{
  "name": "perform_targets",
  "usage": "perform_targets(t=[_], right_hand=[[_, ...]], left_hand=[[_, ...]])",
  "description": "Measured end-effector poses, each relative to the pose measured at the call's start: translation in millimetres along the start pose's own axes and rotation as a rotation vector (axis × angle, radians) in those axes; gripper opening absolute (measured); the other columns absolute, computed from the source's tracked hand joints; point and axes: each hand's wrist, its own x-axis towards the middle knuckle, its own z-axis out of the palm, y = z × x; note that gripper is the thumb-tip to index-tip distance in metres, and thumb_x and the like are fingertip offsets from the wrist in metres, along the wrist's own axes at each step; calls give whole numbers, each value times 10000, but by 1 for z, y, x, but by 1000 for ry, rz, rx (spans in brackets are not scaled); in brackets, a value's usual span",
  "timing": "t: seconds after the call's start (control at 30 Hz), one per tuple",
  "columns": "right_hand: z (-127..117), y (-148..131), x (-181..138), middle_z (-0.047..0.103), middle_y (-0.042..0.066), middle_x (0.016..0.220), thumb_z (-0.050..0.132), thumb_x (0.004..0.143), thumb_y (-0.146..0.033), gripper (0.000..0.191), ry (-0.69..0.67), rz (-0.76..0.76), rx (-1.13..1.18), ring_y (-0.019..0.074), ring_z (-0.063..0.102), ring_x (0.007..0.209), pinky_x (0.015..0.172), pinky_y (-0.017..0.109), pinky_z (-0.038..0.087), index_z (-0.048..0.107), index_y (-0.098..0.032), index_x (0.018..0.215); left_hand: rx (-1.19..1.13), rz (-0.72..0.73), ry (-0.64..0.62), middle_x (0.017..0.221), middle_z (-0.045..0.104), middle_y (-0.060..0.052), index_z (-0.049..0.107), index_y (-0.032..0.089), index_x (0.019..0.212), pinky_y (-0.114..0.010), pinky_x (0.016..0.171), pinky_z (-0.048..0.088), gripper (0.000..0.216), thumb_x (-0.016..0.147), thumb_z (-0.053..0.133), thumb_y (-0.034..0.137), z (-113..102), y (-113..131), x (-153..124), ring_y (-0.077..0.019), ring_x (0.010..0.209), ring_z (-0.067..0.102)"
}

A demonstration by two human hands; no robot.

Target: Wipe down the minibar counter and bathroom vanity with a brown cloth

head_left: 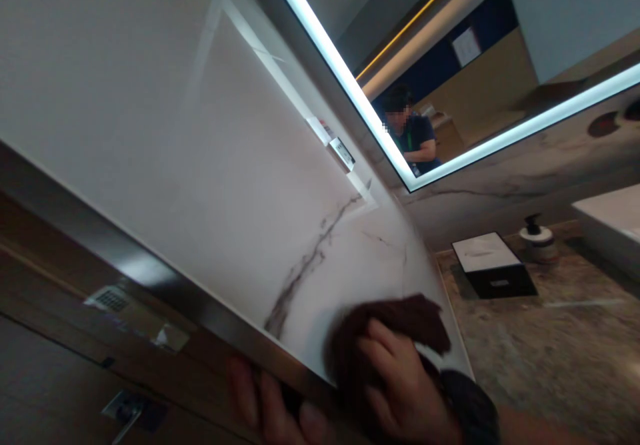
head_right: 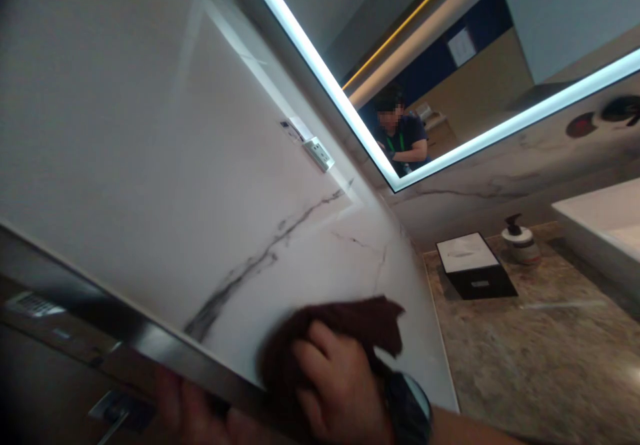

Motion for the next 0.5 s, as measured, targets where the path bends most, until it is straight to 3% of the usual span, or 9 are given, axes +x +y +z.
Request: perform_targets(t=[0.1, 0.2, 0.37, 0.5], right_hand=[[2, 2, 113, 569, 83, 916, 390, 862, -197, 240, 50, -92, 104, 224, 581, 792, 672, 313, 529, 573, -178, 1016], [8, 7, 168, 542, 76, 970, 478, 889, -235, 222, -9, -118, 124, 228, 561, 893, 767, 320, 526, 567, -186, 1088], [12, 0, 150, 526, 73, 990, 521, 894, -257, 219, -78, -252, 126, 227, 541, 937, 775, 311, 523, 573, -194, 1098], [7, -13, 142, 530, 59, 947, 504, 895, -258, 198, -105, -378, 138, 209, 548, 878, 749, 299, 523, 570, -195, 1071]], left_hand=[[12, 71, 103, 1588, 223, -62, 246, 211, 1521, -553, 1173, 236, 577, 959, 357, 285, 3, 1, 8, -293, 1444, 247], [-21, 79, 76, 1587, 221, -92, 256, 170, 1519, -487, 1184, 253, 591, 948, 393, 232, 0, 5, 11, -271, 1449, 253], [80, 70, 197, 1552, 314, -89, 323, 204, 1495, -495, 1132, 348, 534, 963, 350, 223, 6, 0, 10, -270, 1412, 339], [187, 155, 258, 1526, 361, -95, 356, 226, 1476, -499, 1103, 401, 495, 982, 352, 253, 13, -10, 6, -273, 1379, 395]])
